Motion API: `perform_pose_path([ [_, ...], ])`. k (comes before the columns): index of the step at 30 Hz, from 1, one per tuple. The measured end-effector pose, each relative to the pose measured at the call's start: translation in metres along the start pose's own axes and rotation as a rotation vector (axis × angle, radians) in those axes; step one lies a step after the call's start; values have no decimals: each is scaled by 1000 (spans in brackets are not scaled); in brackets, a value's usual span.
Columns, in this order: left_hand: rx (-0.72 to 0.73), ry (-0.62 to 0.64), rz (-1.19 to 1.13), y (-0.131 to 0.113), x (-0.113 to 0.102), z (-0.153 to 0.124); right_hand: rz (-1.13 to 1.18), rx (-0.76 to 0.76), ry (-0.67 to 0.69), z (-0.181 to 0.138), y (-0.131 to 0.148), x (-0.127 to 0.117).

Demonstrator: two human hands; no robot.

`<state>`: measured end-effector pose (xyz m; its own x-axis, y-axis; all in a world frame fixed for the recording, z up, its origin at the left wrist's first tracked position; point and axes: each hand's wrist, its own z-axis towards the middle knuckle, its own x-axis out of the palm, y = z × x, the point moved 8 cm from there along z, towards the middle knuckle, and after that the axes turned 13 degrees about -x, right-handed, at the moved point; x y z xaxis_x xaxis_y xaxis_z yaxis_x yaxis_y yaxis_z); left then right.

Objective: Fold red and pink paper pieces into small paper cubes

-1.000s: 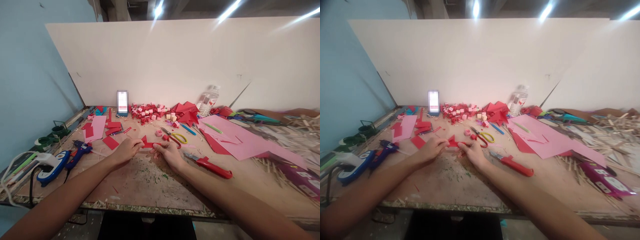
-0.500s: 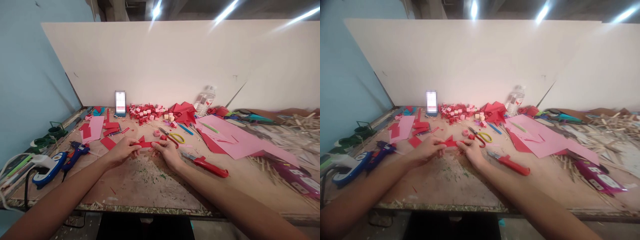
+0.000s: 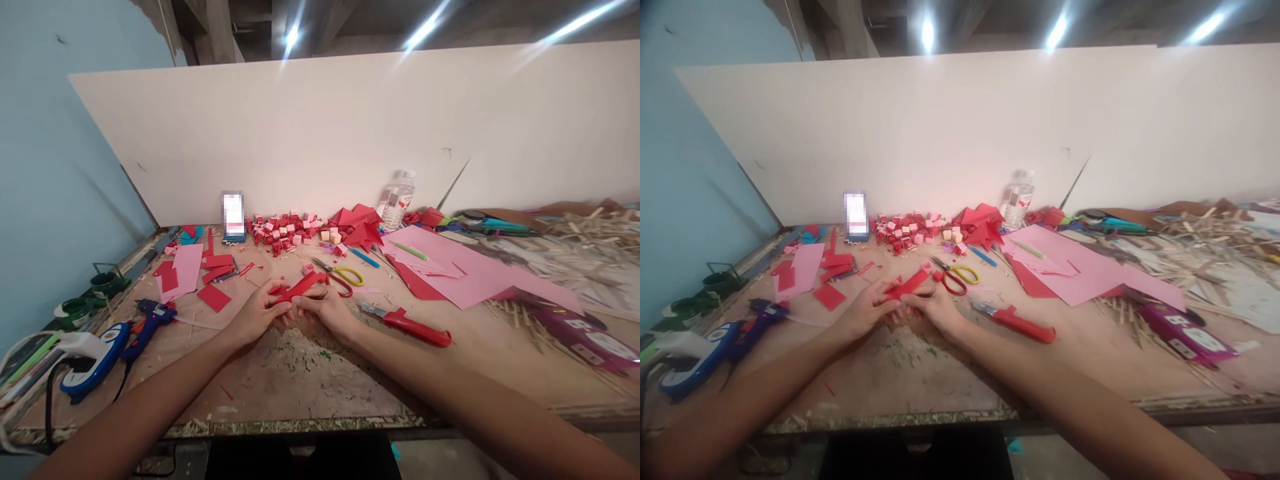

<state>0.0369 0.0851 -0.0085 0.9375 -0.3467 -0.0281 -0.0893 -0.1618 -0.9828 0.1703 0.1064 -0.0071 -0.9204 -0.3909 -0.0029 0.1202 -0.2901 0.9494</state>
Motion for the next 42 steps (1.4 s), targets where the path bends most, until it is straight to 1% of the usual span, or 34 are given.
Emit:
perform_pose_path([
  [7,-26,-13,-5,3,-5,2,94,34,-118,0,-7,-13],
  [12,-49,-46,6,5,-14,5,175,36,-215,3,-7,-21],
  [18,-30,-27,39,2,-14,2,215,17,-303,9,-5,-31],
  [21,-20,-54,70,2,-18,1,215,1,-330,11,-3,-38],
  [23,-8,-103,106,1,-24,1,209,12,-308,11,-1,-38],
  [27,43,-201,203,-4,-33,-2,202,77,-184,8,-3,-27],
  [29,67,-222,244,-7,-32,-5,207,94,-140,7,-4,-22],
  [32,86,-241,268,-11,-31,-7,215,93,-125,7,-5,-21],
  [36,79,-242,226,-9,-33,-5,217,91,-127,7,-6,-23],
  [42,62,-231,77,-2,-41,0,223,107,-109,8,-12,-23],
])
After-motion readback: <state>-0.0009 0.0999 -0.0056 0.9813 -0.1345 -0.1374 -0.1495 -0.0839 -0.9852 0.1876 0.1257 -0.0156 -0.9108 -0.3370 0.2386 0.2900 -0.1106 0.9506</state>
